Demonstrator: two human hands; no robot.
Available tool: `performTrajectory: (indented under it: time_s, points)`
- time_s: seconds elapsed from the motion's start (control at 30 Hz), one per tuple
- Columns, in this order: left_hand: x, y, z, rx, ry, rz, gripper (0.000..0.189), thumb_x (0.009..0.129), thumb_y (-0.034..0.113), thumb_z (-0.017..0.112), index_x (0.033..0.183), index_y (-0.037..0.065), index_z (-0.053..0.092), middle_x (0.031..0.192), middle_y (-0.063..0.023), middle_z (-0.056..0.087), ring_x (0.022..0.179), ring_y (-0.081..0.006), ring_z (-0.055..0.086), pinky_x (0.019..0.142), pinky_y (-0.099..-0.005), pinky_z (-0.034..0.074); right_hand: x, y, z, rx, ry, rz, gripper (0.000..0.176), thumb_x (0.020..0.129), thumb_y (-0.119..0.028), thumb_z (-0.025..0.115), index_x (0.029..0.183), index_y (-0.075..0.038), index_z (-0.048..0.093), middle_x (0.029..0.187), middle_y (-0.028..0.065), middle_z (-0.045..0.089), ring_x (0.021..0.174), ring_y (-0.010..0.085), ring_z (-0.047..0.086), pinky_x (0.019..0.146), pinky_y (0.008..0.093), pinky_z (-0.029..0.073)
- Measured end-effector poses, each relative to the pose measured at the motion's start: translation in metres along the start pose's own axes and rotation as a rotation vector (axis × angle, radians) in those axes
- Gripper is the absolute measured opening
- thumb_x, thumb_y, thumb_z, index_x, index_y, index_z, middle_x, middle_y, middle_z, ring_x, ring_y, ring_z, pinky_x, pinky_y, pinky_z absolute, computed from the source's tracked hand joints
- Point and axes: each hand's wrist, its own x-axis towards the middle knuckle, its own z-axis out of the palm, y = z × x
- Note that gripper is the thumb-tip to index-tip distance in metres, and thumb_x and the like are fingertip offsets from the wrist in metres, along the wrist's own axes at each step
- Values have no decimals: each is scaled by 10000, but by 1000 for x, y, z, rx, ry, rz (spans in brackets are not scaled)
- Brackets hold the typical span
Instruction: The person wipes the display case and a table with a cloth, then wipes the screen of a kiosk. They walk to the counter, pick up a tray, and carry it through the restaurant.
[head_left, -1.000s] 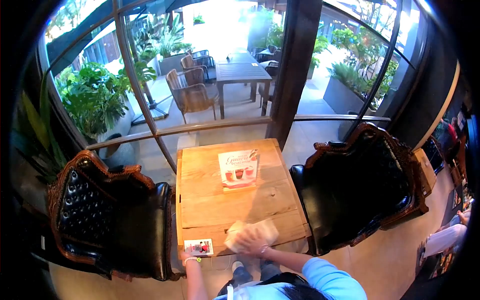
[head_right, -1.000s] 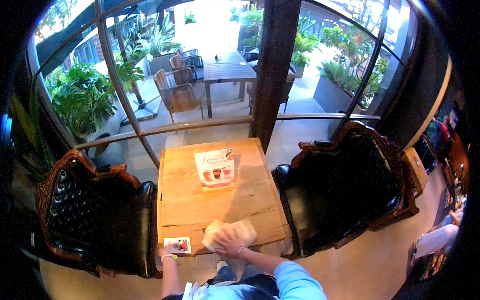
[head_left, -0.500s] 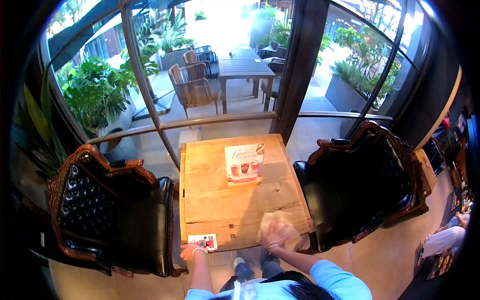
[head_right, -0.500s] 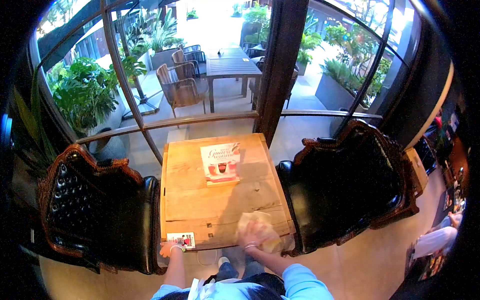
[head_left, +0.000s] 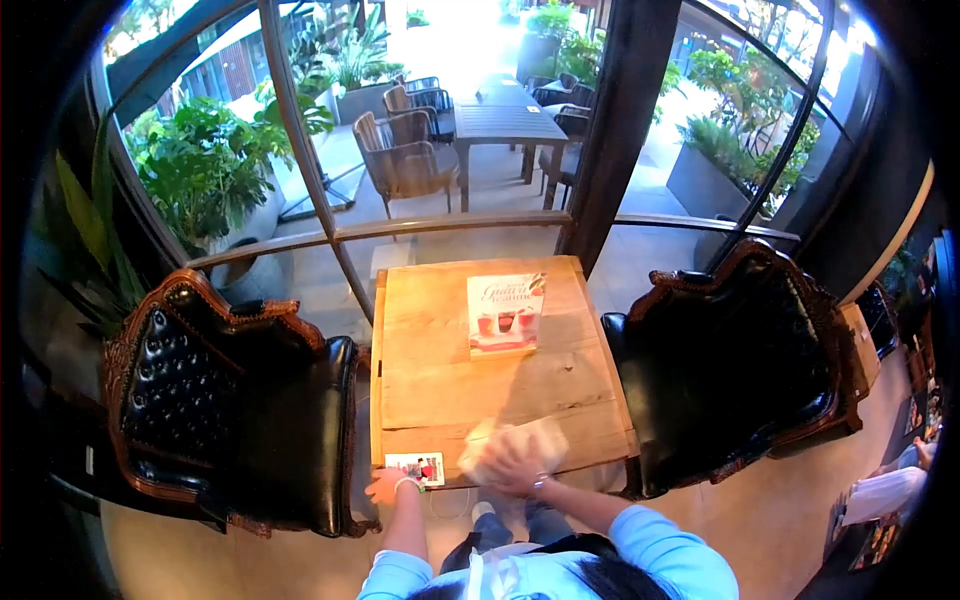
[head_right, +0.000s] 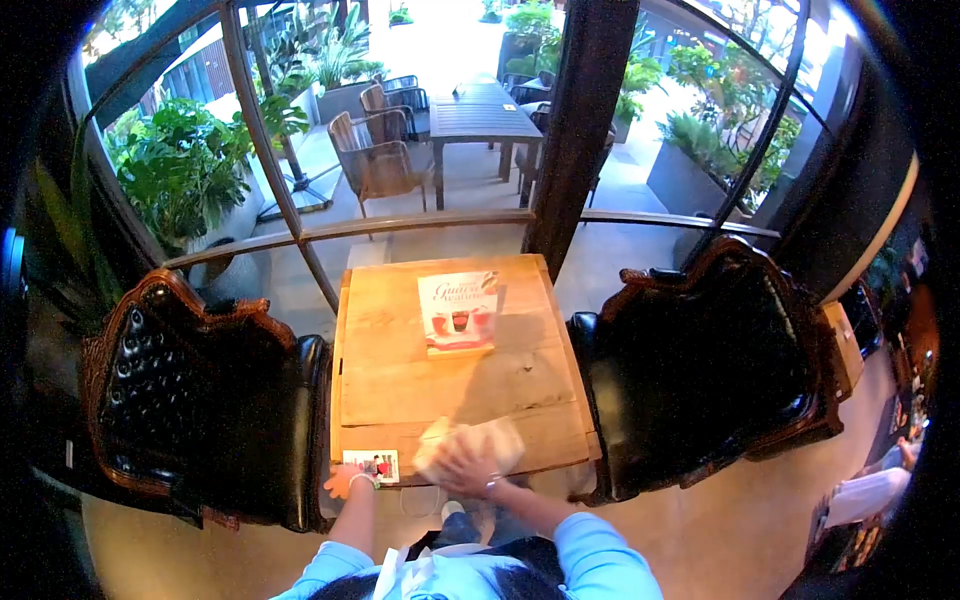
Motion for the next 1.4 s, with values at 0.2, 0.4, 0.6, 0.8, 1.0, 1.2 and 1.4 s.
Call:
performTrajectory:
  time_s: [0.2,0.4,0.6,0.8,1.0,1.2,1.4]
  points:
    - [0,7,2,-159,39,-142,412,799,306,361,1009,-48,345,989,-259,407,805,-386,513,633,-456,447,-90,100,31,15,-144,632,600,769,-552,281,1290,-270,181,1364,-31,97,1252,277,53,875,645,5]
    - [1,7,3,-118,56,-114,408,793,298,346,1006,-50,352,991,-264,402,778,-398,516,623,-464,443,-55,87,22,125,-119,1389,609,782,-496,321,1298,-217,159,1363,30,87,1237,324,46,879,639,46]
    - [7,3,14,-192,35,-134,417,793,304,336,1005,-55,348,990,-275,389,757,-401,521,607,-468,443,28,10,29,139,-145,819,591,773,-447,378,1281,-200,205,1358,58,100,1235,331,56,862,642,126]
    - [18,-1,27,-140,28,-97,383,821,278,348,960,-76,399,991,-198,378,905,-369,398,643,-454,441,80,-65,4,126,-10,208,472,798,-364,379,1249,-269,278,1332,-26,199,1227,282,151,876,632,111]
    - [-13,11,-17,-25,-48,-61,421,812,364,348,1011,-4,391,1011,-218,378,831,-376,490,610,-475,441,59,-42,-1,240,-1,189,439,789,-321,420,1216,-291,321,1299,-69,275,1204,199,245,893,593,150]
    - [-9,10,-12,-144,32,-212,433,814,381,337,1016,1,384,1019,-217,379,755,-374,532,596,-472,440,20,-19,32,157,242,272,393,772,-321,453,1155,-253,399,1263,-56,336,1175,189,298,897,567,184]
    - [40,-9,54,73,48,7,382,776,330,469,1003,27,422,1005,-185,395,884,-338,458,620,-416,451,11,-17,33,62,252,242,405,766,-314,459,1163,-253,410,1203,-79,414,1121,185,382,886,568,188]
